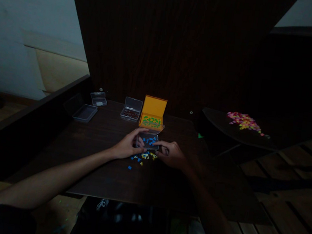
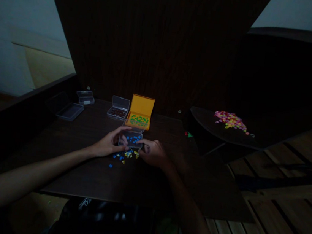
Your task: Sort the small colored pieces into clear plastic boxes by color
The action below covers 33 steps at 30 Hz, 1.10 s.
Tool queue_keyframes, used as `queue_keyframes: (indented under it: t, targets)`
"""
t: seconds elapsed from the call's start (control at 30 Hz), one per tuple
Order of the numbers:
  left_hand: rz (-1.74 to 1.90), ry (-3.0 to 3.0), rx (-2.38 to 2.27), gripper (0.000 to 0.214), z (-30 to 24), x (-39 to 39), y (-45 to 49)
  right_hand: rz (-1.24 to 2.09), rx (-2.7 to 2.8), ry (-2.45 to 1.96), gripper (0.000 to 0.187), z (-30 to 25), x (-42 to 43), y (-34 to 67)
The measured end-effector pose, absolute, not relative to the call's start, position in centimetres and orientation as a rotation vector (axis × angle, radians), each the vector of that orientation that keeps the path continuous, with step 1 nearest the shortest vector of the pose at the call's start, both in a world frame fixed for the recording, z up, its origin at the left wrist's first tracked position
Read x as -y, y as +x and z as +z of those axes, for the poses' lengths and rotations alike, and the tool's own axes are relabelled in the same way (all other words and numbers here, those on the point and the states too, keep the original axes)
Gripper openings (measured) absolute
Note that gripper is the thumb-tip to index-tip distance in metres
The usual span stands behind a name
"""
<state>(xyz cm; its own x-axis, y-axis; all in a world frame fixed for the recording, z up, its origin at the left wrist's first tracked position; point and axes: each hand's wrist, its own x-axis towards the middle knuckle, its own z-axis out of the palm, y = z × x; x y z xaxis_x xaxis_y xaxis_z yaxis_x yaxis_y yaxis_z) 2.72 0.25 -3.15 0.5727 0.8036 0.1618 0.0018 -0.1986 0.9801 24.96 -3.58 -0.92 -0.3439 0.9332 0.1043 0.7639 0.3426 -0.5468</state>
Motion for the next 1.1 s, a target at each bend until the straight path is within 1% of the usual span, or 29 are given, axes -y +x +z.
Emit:
queue_keyframes:
  t: [0.3, 0.47, 0.87, 1.1]
  targets:
    - [0.839, 1.640, -0.698, 0.074, -3.18, -0.31, 2.67, 0.677, 2.201, -1.484, 0.027, -0.70, 3.77, 24.72]
    - [0.842, 1.638, -0.703, 0.074, -3.20, -0.35, 2.66, 0.638, 2.190, -1.523, 0.027, -0.83, 3.68, 24.80]
    - [0.850, 1.642, -0.681, 0.074, -3.22, -0.41, 2.65, 0.692, 2.208, -1.503, 0.028, -0.95, 3.66, 24.74]
    - [0.860, 1.643, -0.673, 0.071, -3.18, -0.37, 2.66, 0.668, 2.200, -1.510, 0.028, -1.28, 3.44, 24.90]
